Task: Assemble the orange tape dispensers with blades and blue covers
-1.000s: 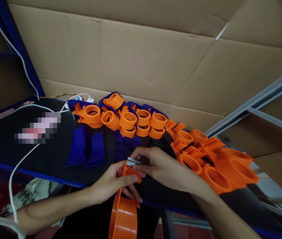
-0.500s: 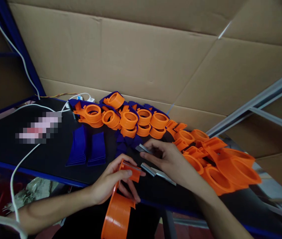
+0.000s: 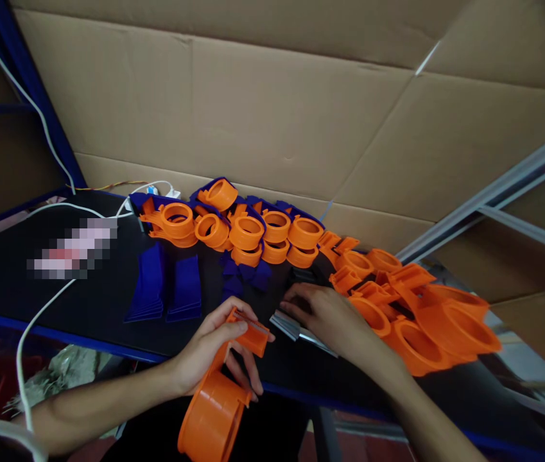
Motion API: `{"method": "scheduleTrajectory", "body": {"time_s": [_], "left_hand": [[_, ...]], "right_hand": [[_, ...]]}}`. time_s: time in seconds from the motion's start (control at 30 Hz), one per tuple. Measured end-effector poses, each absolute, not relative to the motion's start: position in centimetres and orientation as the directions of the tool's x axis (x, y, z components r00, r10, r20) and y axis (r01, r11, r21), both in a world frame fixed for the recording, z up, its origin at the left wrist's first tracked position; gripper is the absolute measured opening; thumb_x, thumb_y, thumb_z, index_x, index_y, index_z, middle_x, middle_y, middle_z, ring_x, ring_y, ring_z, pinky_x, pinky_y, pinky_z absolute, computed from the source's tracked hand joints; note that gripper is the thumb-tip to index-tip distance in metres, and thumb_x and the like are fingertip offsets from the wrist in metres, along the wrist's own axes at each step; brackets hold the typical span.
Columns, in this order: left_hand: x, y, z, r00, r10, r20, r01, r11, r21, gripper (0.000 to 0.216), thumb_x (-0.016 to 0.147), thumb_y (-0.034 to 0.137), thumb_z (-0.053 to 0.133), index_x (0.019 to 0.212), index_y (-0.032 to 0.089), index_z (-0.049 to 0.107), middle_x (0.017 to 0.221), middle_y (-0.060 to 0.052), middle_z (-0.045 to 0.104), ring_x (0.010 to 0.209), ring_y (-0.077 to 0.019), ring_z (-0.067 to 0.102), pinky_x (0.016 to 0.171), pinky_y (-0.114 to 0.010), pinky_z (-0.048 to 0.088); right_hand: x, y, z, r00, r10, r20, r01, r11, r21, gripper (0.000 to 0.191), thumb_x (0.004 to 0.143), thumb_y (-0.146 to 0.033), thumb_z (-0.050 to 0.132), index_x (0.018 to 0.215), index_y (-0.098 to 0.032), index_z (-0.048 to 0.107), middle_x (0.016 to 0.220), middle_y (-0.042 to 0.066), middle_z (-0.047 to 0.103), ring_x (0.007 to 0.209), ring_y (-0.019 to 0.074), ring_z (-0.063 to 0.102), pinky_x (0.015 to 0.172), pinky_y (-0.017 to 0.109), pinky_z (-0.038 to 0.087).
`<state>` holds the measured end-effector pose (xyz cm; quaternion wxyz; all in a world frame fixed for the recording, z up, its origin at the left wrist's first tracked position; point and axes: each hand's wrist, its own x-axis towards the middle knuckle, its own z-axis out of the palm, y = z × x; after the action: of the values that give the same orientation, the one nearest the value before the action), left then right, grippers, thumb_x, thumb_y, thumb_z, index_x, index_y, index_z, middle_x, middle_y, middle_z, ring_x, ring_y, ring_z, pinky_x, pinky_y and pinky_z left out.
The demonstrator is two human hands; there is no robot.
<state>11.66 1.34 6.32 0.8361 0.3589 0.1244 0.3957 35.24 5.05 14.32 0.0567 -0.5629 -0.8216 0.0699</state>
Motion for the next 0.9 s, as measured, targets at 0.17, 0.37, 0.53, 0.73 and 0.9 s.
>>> {"method": "scheduleTrajectory", "body": {"time_s": [0.17, 0.37, 0.53, 0.73, 0.9], "left_hand": [[11.6, 1.6, 6.0, 0.672, 0.734, 0.1, -0.582, 0.44, 0.684, 0.012, 0.099, 0.028, 0.044, 0.107, 0.022, 0.049, 0.116, -0.012, 0.072, 0.061, -0.0212, 0.076, 0.049, -0.031, 0.061], [11.6, 1.8, 5.6, 0.656, 0.749, 0.091, -0.59, 0.433, 0.682, 0.013, 0.098, 0.029, 0.043, 0.108, 0.022, 0.048, 0.115, -0.012, 0.072, 0.058, -0.0208, 0.075, 0.047, -0.032, 0.061], [11.5, 2.0, 5.6, 0.64, 0.764, 0.076, -0.597, 0.433, 0.676, 0.014, 0.098, 0.03, 0.041, 0.108, 0.022, 0.048, 0.113, -0.012, 0.074, 0.056, -0.0204, 0.074, 0.046, -0.031, 0.06], [11.5, 2.0, 5.5, 0.627, 0.774, 0.094, -0.61, 0.412, 0.677, 0.014, 0.098, 0.034, 0.043, 0.106, 0.023, 0.047, 0.107, -0.01, 0.076, 0.054, -0.0196, 0.074, 0.045, -0.03, 0.058], [11.6, 1.9, 5.9, 0.602, 0.798, 0.023, -0.583, 0.42, 0.696, 0.016, 0.097, 0.036, 0.047, 0.105, 0.022, 0.047, 0.109, -0.011, 0.074, 0.052, -0.0197, 0.073, 0.045, -0.032, 0.059]], "right_hand": [[36.0, 7.6, 14.5, -0.304, 0.948, 0.095, 0.947, 0.312, -0.077, 0.023, 0.096, -0.034, 0.056, 0.113, -0.023, 0.068, 0.115, 0.009, 0.072, 0.099, 0.024, 0.069, 0.081, 0.033, 0.051], [36.0, 9.2, 14.2, -0.279, 0.955, 0.101, 0.96, 0.278, 0.021, 0.026, 0.091, -0.028, 0.064, 0.116, -0.022, 0.065, 0.119, 0.011, 0.07, 0.111, 0.0279, 0.064, 0.083, 0.035, 0.053], [36.3, 8.9, 14.0, -0.308, 0.949, 0.072, 0.951, 0.305, 0.051, 0.029, 0.091, -0.028, 0.065, 0.12, -0.024, 0.065, 0.121, 0.009, 0.069, 0.115, 0.0263, 0.063, 0.085, 0.034, 0.053], [37.7, 8.8, 13.9, -0.3, 0.953, 0.048, 0.953, 0.297, 0.064, 0.026, 0.084, -0.016, 0.069, 0.109, -0.022, 0.069, 0.112, 0.01, 0.071, 0.109, 0.0284, 0.065, 0.082, 0.035, 0.052], [37.8, 9.0, 13.4, -0.326, 0.943, 0.066, 0.945, 0.326, 0.004, 0.024, 0.081, -0.009, 0.065, 0.101, -0.022, 0.07, 0.108, 0.009, 0.071, 0.102, 0.0259, 0.065, 0.079, 0.033, 0.052]]}}
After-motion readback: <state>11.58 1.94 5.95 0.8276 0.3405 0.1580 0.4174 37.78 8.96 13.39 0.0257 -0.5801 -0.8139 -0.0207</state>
